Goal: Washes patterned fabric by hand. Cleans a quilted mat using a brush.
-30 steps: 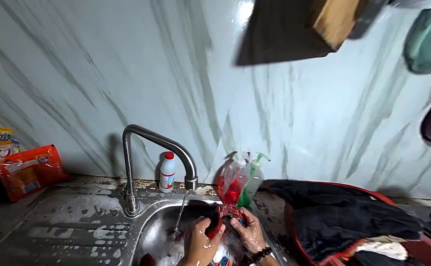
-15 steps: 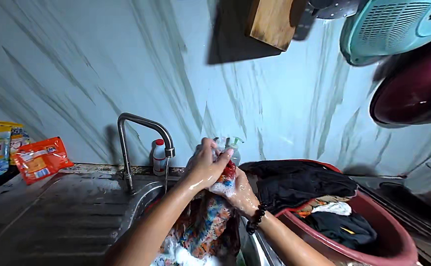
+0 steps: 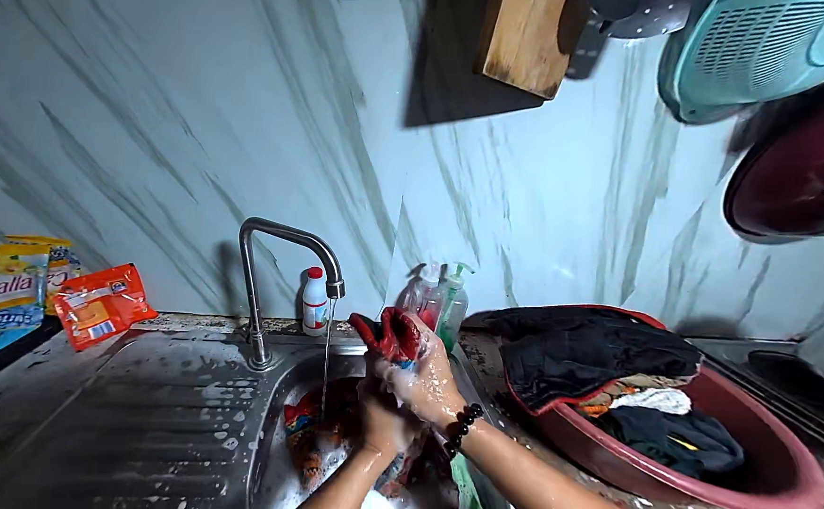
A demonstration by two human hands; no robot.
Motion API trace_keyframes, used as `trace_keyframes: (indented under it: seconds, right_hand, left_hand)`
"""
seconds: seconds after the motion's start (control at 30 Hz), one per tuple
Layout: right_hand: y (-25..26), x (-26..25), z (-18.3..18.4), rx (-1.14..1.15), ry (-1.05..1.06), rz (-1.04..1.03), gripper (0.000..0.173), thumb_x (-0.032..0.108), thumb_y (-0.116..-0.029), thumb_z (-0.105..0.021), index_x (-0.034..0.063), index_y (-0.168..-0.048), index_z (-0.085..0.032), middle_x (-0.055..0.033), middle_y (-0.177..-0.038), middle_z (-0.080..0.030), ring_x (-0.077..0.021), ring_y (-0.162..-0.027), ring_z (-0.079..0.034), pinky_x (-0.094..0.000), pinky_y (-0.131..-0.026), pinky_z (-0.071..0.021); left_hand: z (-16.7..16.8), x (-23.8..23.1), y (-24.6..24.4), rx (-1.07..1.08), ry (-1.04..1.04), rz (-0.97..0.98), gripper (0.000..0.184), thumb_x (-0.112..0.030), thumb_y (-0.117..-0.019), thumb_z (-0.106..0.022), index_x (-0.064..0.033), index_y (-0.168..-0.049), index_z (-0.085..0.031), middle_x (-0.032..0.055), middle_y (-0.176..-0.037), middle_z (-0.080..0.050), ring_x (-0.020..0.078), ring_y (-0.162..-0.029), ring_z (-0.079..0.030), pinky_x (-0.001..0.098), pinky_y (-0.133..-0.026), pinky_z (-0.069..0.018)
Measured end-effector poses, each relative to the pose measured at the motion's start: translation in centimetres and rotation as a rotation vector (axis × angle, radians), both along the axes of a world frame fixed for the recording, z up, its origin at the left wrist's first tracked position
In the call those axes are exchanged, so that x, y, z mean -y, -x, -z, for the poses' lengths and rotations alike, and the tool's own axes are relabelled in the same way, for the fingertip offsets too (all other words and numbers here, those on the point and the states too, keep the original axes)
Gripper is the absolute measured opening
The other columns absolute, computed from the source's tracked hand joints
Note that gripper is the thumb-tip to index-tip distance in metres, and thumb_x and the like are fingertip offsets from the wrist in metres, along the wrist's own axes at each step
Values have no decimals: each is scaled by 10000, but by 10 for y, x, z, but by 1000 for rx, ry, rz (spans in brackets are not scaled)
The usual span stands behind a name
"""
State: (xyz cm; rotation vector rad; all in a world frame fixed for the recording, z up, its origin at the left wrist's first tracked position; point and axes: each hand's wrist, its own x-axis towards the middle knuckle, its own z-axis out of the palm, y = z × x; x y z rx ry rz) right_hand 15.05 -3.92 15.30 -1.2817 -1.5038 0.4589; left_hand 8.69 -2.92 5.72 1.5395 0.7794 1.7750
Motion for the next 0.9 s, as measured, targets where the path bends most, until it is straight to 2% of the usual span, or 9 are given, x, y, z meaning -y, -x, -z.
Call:
trace_keyframes:
  seconds: [0.1,0.17,0.27,0.37,0.47,0.57,0.7,0.8,0.9]
  right_hand:
    - [-8,2,11,-104,-123,-68,881,321,-744,-839,78,-1480,-419,-59,-1301,-624,-61,-1139,-627,-276,-956,-549]
    - [-22,11,43,0,-138,-98,1365,655,-678,-810,28,-1638,-72,-193,-1642,-302,-202,-1479,-377,-387,-1189,-371]
    - [-29,21,114,30,-76,25,1659,745,-485,-833,-174,-1556,39,-398,-1633,-97,-491,-1531,-189,-595,-1237,-205]
    - [-13,27,117,-294,136,107,1328,268,-485,-943,-176,-1503,-214,-258,-1424,-521,-154,-1284,-563,-258,-1081,-462]
    - [-11,35,94,-400,221,119,766,18,-615,-849,-167,-1269,-496,-141,-1033,-679,-66,-869,-670,-225,-788,-573]
    - [-19,32,75,-354,100,100,850,71,-599,-890,-144,-1309,-476,-100,-1126,-685,-10,-1012,-660,-181,-904,-552]
    - [-23,33,33,-258,176,86,892,138,-616,-893,-132,-1342,-451,-128,-1161,-664,-42,-1050,-650,-194,-934,-536]
    - [-14,34,9,-178,115,-6,790,108,-618,-892,-114,-1277,-517,-83,-1097,-689,8,-1007,-650,-154,-921,-526]
    - [-5,28,10,-20,6,-70,713,246,-610,-907,-26,-1204,-622,-12,-1046,-723,22,-1000,-658,-187,-926,-534]
  left_hand:
    - [-16,-8,12,-104,68,57,687,-107,-660,-832,222,-1187,-537,210,-1069,-693,87,-1012,-670,222,-948,-520]
    - [-42,-12,16,-142,316,69,711,-20,-697,-831,201,-1282,-492,264,-1124,-661,209,-1040,-657,336,-951,-529]
    - [-75,-13,19,-120,501,132,869,-53,-697,-884,108,-1402,-402,223,-1212,-621,212,-1102,-637,355,-972,-534]
    - [-83,0,15,-63,447,287,690,-67,-632,-848,78,-1223,-523,91,-993,-676,81,-909,-682,251,-833,-581]
    - [-88,3,16,-1,325,509,490,-65,-645,-820,14,-1072,-596,-19,-871,-699,14,-831,-694,210,-801,-594]
    - [-91,-8,26,11,87,624,611,-100,-673,-884,14,-1193,-583,6,-1012,-731,45,-954,-709,253,-892,-600]
    - [-45,-11,63,-443,42,479,1374,-455,-491,-972,155,-1514,-287,265,-1499,-483,230,-1396,-490,360,-1173,-385]
    - [-11,6,55,-302,119,427,1344,-436,-410,-983,212,-1413,-366,224,-1346,-610,105,-1248,-596,247,-1094,-450]
    - [-3,21,40,-145,206,388,912,-162,-499,-962,195,-1220,-533,121,-1113,-704,-10,-1041,-645,161,-953,-503]
